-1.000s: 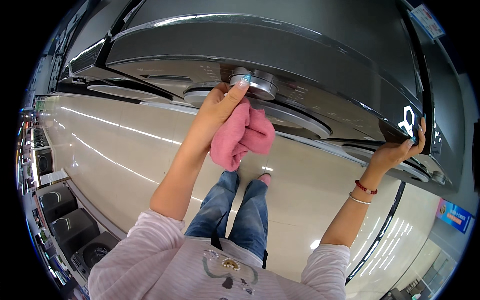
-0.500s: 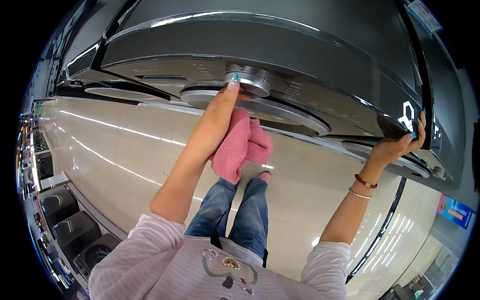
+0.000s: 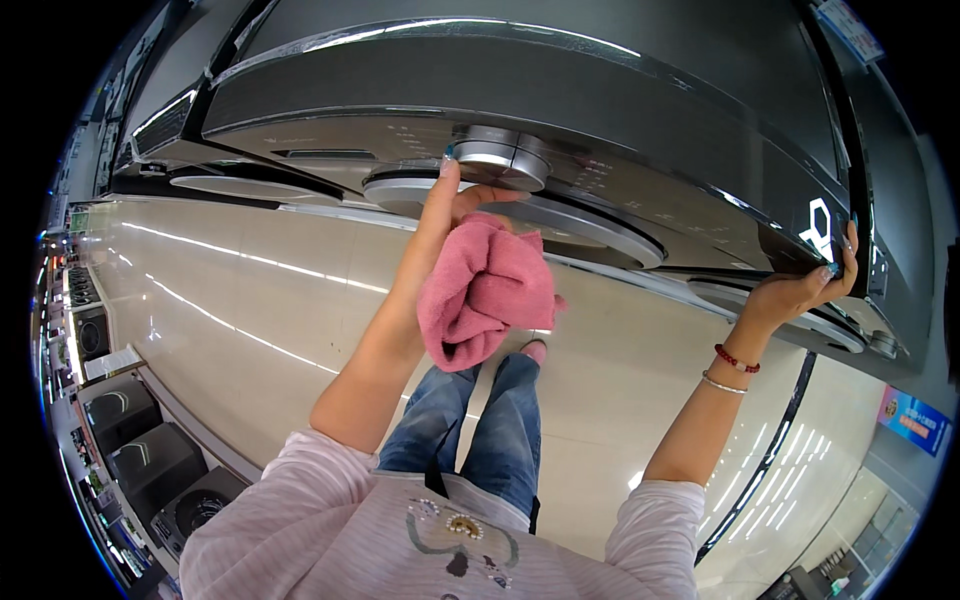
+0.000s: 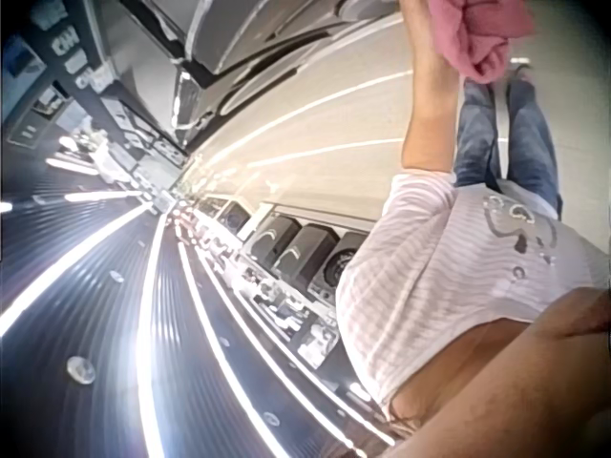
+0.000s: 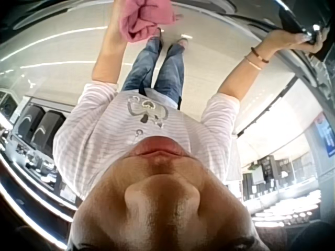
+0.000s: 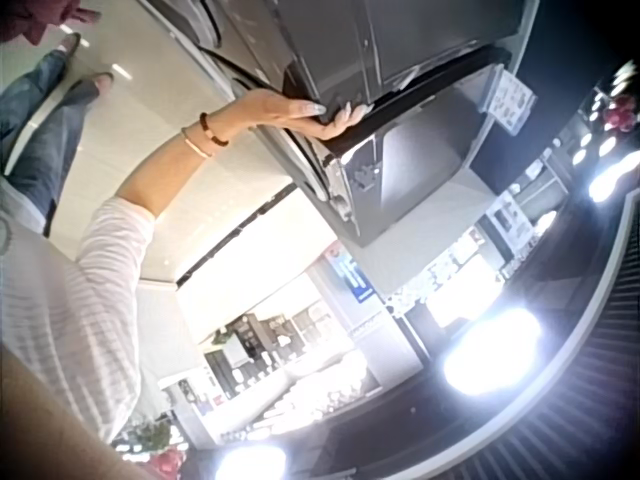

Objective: The person wipes the exterior surfaces of a row of washing machines in a retail store using a pink cloth. They clean the top, front, and side panels of the machines, moving from one unit to the next in a systematic manner.

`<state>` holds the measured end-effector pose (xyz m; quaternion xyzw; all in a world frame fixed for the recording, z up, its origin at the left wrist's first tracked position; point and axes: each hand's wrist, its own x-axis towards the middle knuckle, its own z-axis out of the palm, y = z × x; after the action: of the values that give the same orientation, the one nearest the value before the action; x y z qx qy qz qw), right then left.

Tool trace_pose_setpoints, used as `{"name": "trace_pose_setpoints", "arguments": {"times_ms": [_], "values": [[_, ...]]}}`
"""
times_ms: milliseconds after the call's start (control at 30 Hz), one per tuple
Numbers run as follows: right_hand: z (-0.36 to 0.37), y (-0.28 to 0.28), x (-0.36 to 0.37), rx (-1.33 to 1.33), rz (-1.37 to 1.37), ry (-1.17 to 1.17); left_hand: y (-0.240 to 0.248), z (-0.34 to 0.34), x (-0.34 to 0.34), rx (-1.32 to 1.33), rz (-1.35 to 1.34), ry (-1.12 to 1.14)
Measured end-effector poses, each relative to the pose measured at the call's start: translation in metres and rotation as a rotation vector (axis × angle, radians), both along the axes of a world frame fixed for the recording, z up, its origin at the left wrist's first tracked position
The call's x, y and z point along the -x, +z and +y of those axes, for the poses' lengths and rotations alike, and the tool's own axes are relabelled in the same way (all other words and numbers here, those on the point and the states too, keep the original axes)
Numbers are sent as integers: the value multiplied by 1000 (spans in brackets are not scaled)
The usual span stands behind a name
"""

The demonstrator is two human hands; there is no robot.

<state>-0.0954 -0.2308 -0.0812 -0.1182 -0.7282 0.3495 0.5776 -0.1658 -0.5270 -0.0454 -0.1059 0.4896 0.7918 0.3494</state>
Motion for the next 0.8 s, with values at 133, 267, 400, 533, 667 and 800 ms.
{"name": "trace_pose_setpoints", "arguments": {"times_ms": [133,267,400,533,667,800], "values": [[-1,0,1,22,14,10,-5,0,-1,-27,-4,0],[2,-1,1,-30,11,-2,-1,-2,2,-209,-164,-33],[0,0,2,-21,15,-4,8,4,-3,-171,-201,27],[0,0,1,-19,2,-21,-17,-10,6,-261,-149,-137],[2,-1,1,-22,1,-16,-26,-15,-2,-480,-243,-53],[-2,0,3,18,18,-3,-50,-31,-26,-653,-417,57]]}}
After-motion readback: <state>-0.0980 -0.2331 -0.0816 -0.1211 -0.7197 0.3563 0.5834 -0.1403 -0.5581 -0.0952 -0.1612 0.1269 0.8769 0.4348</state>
